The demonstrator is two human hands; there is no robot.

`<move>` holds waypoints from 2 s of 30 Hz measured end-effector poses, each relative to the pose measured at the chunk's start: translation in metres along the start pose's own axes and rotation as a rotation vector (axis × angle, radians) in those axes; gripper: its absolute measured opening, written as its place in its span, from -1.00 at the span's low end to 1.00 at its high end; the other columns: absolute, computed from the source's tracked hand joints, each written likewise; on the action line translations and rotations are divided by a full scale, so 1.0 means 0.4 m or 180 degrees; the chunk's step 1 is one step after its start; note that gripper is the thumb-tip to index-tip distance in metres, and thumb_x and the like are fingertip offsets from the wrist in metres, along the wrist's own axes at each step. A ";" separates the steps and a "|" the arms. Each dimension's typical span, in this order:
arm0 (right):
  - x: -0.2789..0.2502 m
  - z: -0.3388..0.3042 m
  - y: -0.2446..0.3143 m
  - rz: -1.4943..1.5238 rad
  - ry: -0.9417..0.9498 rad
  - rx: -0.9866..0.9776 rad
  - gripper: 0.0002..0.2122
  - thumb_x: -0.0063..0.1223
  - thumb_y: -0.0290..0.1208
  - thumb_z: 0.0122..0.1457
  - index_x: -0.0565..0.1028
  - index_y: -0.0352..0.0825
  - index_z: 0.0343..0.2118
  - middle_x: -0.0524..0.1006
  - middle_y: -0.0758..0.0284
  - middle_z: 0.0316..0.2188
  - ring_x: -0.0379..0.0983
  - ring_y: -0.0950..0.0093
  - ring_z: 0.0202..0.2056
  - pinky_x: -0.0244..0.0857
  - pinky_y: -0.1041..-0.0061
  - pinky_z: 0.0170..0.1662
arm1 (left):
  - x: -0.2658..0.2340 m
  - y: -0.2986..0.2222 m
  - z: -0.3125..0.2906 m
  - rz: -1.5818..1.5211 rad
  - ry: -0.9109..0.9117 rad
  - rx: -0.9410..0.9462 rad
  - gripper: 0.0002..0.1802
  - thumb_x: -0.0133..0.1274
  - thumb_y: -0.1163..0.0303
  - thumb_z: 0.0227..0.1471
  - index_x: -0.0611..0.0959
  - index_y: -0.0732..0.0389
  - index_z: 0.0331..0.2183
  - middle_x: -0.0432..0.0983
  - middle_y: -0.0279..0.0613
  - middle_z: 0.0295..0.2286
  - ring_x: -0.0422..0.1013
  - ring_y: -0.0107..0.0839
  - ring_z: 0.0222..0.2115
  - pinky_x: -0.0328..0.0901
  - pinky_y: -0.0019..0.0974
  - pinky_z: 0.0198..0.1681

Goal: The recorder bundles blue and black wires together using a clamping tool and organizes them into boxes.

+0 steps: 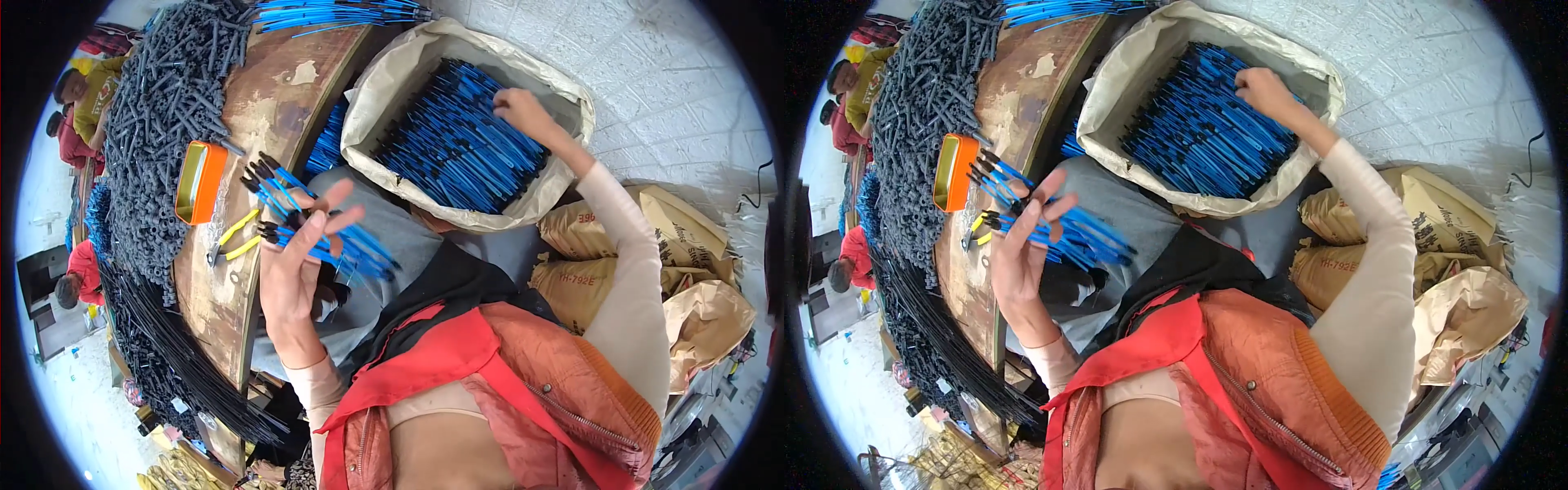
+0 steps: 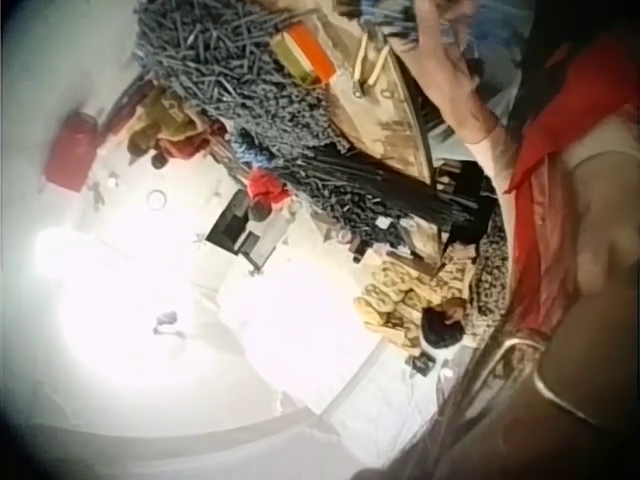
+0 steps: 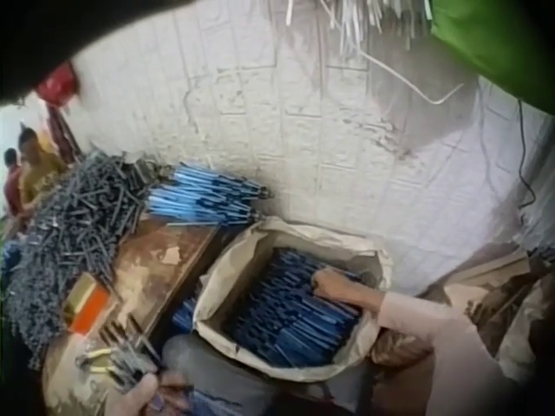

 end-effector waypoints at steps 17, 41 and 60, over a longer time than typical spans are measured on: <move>-0.185 -0.084 0.550 0.2813 0.1204 -0.0539 -0.80 0.03 -0.44 0.20 0.51 -0.40 -0.17 0.60 0.30 -0.37 0.55 0.57 -0.33 0.37 0.63 -0.25 | 0.088 0.074 0.112 0.0246 0.0355 0.0561 -0.59 0.16 0.40 0.08 0.47 0.36 -0.06 0.57 -0.01 -0.31 0.51 -0.32 -0.31 0.37 -0.34 -0.18; -0.041 -0.012 0.073 0.0168 0.0469 0.0067 -0.80 0.18 -0.39 0.03 0.58 -0.37 -0.30 0.59 0.13 -0.41 0.53 0.15 -0.38 0.39 0.30 -0.30 | -0.033 -0.005 0.067 -0.0253 0.0241 0.0320 -0.80 0.02 0.47 0.15 0.52 0.27 -0.15 0.54 -0.14 -0.49 0.46 -0.44 -0.54 0.23 -0.47 -0.55; -0.158 -0.130 0.603 0.2242 0.0706 -0.0857 -0.80 0.19 -0.36 0.12 0.51 -0.40 -0.33 0.56 0.28 -0.56 0.48 0.57 -0.52 0.33 0.59 -0.41 | 0.095 0.050 0.103 0.0328 0.0073 0.1091 -0.81 0.18 0.58 -0.02 0.58 0.30 -0.28 0.59 -0.16 -0.41 0.49 -0.45 -0.44 0.34 -0.42 -0.35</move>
Point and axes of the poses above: each hand's wrist, its own z-axis towards the middle knuckle, its own x-axis out of the palm, y = z × x, the point moved 2 cm from there along z, towards the middle knuckle
